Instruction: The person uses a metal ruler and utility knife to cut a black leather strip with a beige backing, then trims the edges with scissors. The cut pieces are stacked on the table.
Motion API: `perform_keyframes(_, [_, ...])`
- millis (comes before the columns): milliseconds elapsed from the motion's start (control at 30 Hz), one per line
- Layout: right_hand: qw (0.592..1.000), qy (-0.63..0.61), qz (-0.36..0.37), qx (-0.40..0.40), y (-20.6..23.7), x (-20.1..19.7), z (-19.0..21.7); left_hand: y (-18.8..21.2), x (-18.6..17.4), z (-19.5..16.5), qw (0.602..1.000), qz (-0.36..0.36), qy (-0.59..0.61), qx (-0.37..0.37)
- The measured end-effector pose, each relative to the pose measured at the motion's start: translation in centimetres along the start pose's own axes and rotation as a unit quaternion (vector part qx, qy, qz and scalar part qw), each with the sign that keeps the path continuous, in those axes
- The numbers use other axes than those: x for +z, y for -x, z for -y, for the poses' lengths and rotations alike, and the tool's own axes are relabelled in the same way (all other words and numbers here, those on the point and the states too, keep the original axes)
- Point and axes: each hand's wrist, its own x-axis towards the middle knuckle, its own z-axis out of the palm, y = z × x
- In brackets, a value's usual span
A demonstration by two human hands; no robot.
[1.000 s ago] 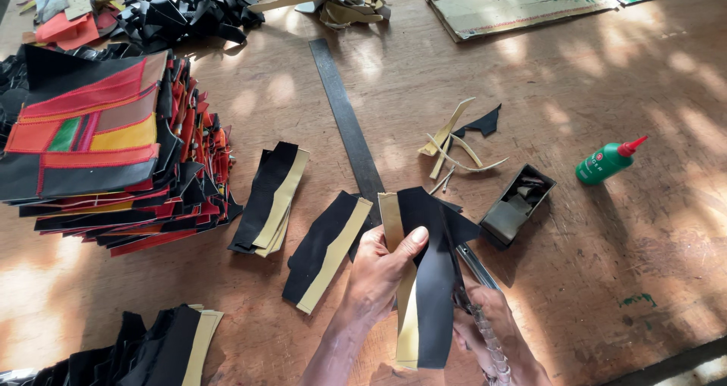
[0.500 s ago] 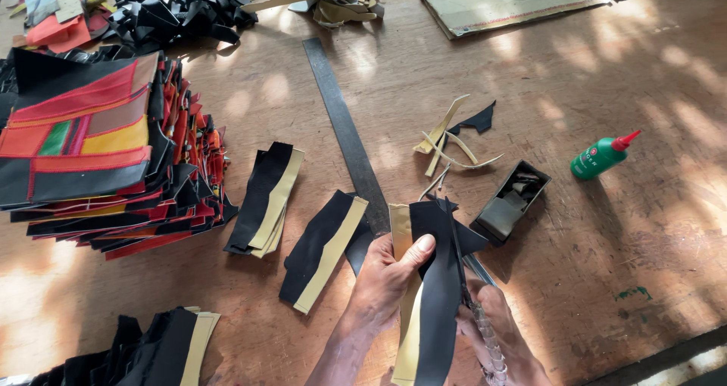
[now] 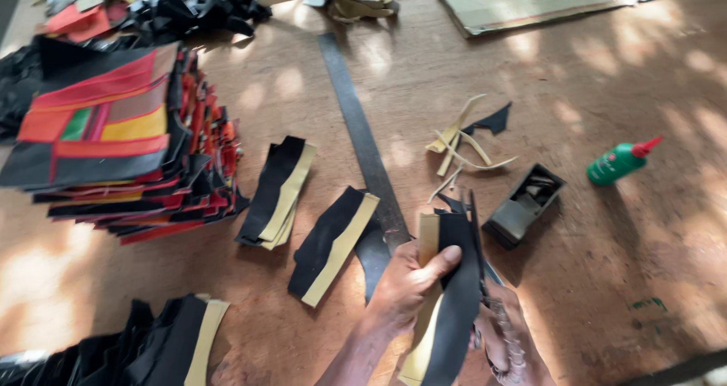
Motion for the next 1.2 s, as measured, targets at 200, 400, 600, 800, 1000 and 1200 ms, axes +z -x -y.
perform_keyframes(200, [0.990,-0.002,-0.042,0.135,-0.2,-0.4,-2.6,0.9,0.1,-1.1,0.997,-0.030,-0.064,0.033])
perform_keyframes(400, [0.967,-0.025,-0.127,0.219,-0.6,-1.0,-6.0,3.0,-3.6,-7.9,0.920,-0.105,-0.270,0.263])
perform_keyframes(600, [0.961,-0.140,-0.121,0.206,-1.2,-2.2,-7.6,4.3,-7.8,-12.5,0.806,-0.416,-0.242,0.346])
perform_keyframes(800, [0.947,-0.083,-0.176,0.256,-1.6,-2.7,-8.6,3.0,-12.1,-10.7,0.819,-0.442,-0.216,0.297])
perform_keyframes(1000, [0.959,-0.120,-0.146,0.211,-1.0,-3.4,-10.2,3.1,-13.2,-8.6,0.678,-0.506,-0.484,0.224])
perform_keyframes(1200, [0.952,-0.135,-0.153,0.229,-0.9,-4.1,-11.5,3.8,-12.3,-7.0,0.576,-0.452,-0.668,0.132])
